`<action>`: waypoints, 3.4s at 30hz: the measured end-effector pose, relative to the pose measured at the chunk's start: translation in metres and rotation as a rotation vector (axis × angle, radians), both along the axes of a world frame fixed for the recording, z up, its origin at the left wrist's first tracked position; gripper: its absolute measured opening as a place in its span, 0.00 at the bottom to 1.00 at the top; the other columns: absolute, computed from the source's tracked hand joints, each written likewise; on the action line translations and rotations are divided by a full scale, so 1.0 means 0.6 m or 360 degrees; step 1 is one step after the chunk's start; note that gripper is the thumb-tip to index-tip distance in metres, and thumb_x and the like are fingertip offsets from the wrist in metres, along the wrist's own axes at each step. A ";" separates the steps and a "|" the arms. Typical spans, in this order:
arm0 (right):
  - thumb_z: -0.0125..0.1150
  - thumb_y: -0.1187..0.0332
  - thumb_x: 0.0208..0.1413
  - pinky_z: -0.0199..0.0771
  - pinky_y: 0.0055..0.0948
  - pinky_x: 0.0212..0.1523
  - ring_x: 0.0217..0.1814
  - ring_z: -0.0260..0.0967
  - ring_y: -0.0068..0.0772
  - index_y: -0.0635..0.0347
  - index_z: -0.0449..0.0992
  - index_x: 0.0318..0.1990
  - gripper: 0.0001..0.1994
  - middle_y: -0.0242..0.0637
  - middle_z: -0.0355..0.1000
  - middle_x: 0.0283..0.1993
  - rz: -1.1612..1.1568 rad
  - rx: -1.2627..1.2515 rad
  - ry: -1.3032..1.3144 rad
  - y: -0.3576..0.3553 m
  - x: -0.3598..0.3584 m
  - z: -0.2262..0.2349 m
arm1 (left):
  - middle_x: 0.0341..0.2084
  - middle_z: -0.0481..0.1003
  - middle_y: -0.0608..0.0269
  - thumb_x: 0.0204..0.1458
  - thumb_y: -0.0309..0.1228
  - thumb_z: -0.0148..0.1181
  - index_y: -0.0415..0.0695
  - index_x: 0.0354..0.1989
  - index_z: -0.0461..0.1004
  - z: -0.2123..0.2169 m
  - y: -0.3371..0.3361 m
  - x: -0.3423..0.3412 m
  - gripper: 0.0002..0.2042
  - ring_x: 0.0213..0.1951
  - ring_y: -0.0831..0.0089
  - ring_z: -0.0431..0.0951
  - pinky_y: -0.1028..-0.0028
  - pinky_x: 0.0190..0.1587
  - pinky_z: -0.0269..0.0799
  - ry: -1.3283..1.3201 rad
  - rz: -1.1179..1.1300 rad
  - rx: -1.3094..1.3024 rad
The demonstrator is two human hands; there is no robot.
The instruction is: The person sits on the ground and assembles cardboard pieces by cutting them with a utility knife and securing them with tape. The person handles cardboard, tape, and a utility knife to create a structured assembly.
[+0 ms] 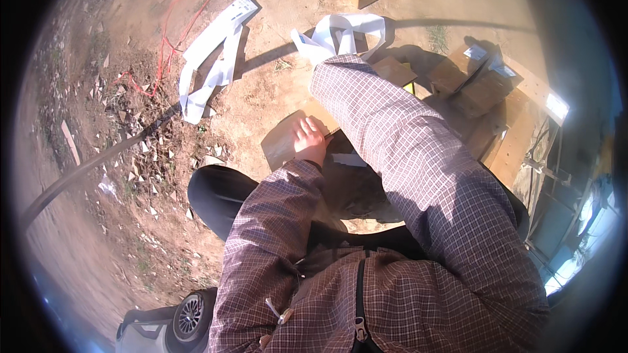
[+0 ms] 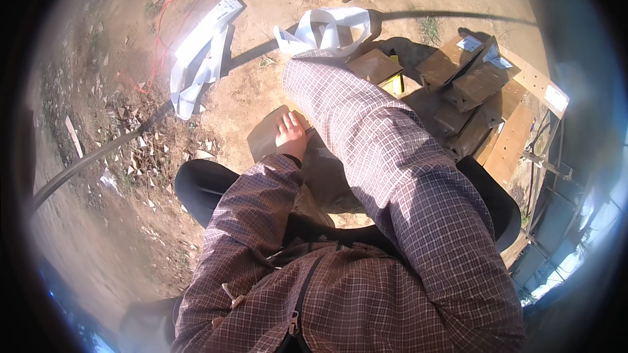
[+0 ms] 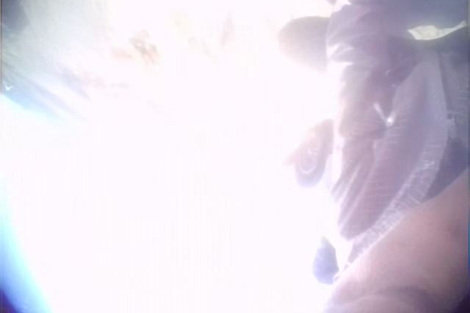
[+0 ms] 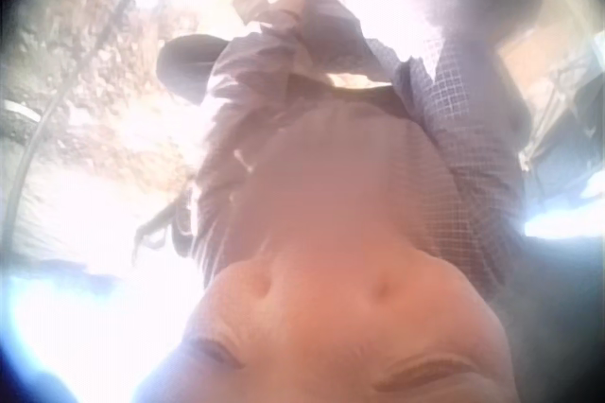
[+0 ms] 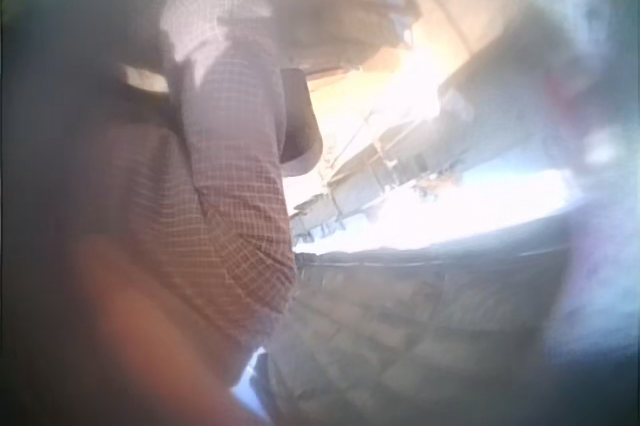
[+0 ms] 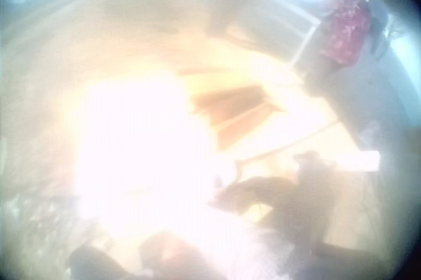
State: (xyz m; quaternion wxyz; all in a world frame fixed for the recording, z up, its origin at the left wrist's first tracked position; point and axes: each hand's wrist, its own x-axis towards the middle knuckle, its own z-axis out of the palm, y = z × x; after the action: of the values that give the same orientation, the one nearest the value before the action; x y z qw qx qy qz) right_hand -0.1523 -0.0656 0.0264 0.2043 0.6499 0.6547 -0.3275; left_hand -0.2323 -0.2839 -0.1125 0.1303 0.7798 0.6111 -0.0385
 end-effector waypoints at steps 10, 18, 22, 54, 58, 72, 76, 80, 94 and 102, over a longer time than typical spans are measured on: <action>0.63 0.54 0.55 0.75 0.40 0.59 0.55 0.78 0.44 0.49 0.78 0.59 0.25 0.46 0.79 0.54 -0.0207 -0.0360 0.0136 -0.364 0.179 0.152 | 0.60 0.70 0.38 0.49 0.61 0.64 0.28 0.64 0.63 0.000 0.000 -0.010 0.47 0.60 0.45 0.72 0.54 0.58 0.72 -0.0077 0.0084 -0.0144; 0.68 0.60 0.55 0.77 0.39 0.51 0.50 0.80 0.40 0.58 0.72 0.65 0.29 0.53 0.80 0.48 -0.0128 0.0256 0.0328 -0.094 0.057 0.064 | 0.58 0.69 0.28 0.45 0.59 0.68 0.25 0.61 0.65 -0.008 -0.009 0.021 0.48 0.60 0.41 0.71 0.53 0.64 0.68 -0.0161 0.0139 0.0021; 0.65 0.61 0.57 0.77 0.39 0.53 0.51 0.79 0.37 0.58 0.71 0.64 0.27 0.52 0.79 0.49 0.0194 -0.0063 -0.0120 0.004 0.003 -0.033 | 0.57 0.70 0.28 0.46 0.57 0.69 0.24 0.60 0.65 -0.030 -0.012 0.056 0.46 0.60 0.41 0.72 0.53 0.64 0.68 -0.0107 0.0100 0.0127; 0.54 0.68 0.63 0.69 0.32 0.66 0.65 0.70 0.34 0.66 0.60 0.72 0.30 0.46 0.70 0.65 -0.2012 -0.0089 0.1864 -0.348 0.263 0.153 | 0.63 0.71 0.58 0.67 0.52 0.52 0.42 0.64 0.69 0.197 0.099 0.019 0.28 0.65 0.63 0.70 0.58 0.68 0.65 -0.2769 0.0970 -0.2849; 0.58 0.70 0.61 0.64 0.30 0.69 0.68 0.67 0.31 0.66 0.61 0.72 0.31 0.44 0.67 0.68 -0.1789 -0.0076 0.1820 -0.351 0.271 0.146 | 0.58 0.74 0.61 0.66 0.44 0.58 0.44 0.56 0.73 0.166 0.090 0.018 0.18 0.60 0.66 0.74 0.60 0.61 0.72 -0.2880 0.1161 -0.2963; 0.71 0.65 0.52 0.80 0.35 0.37 0.33 0.76 0.45 0.36 0.76 0.63 0.28 0.43 0.71 0.36 -0.0469 0.0448 0.0405 -0.385 0.170 0.181 | 0.28 0.81 0.62 0.53 0.26 0.61 0.41 0.34 0.82 0.083 0.276 -0.024 0.04 0.32 0.67 0.81 0.68 0.44 0.75 -0.1343 -0.0547 -0.1204; 0.71 0.61 0.51 0.80 0.39 0.34 0.32 0.76 0.46 0.31 0.75 0.64 0.29 0.41 0.69 0.34 -0.0483 0.0606 0.0258 -0.422 0.160 0.133 | 0.33 0.82 0.70 0.52 0.28 0.59 0.53 0.35 0.84 0.001 0.304 -0.035 0.07 0.44 0.71 0.81 0.57 0.68 0.57 -0.0930 -0.0847 -0.0505; 0.69 0.62 0.52 0.81 0.41 0.37 0.35 0.77 0.48 0.26 0.71 0.67 0.32 0.42 0.69 0.38 -0.0487 0.0425 0.0166 -0.438 0.166 0.058 | 0.34 0.82 0.65 0.52 0.32 0.66 0.61 0.65 0.71 -0.042 0.249 0.003 0.29 0.47 0.66 0.80 0.57 0.68 0.59 -0.0609 -0.0639 -0.0655; 0.69 0.62 0.54 0.81 0.42 0.41 0.40 0.76 0.51 0.22 0.67 0.69 0.34 0.44 0.70 0.42 -0.0442 0.0396 0.0249 -0.449 0.185 -0.022 | 0.73 0.55 0.44 0.69 0.42 0.44 0.39 0.73 0.56 0.008 0.061 0.007 0.28 0.75 0.48 0.50 0.57 0.75 0.48 -0.1071 0.0016 -0.0515; 0.70 0.63 0.52 0.81 0.42 0.42 0.39 0.76 0.51 0.20 0.66 0.69 0.36 0.45 0.70 0.42 -0.0462 0.0286 0.0352 -0.444 0.204 -0.023 | 0.73 0.53 0.42 0.62 0.40 0.57 0.46 0.77 0.49 0.058 0.028 0.002 0.37 0.73 0.43 0.54 0.46 0.70 0.52 -0.0790 -0.0135 -0.0509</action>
State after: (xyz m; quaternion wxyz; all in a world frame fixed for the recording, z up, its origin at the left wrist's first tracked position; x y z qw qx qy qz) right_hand -0.0300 -0.3318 0.0127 0.0230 0.7132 0.5991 -0.3631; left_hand -0.2313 -0.2671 -0.0778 0.3953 0.7597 0.5137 0.0521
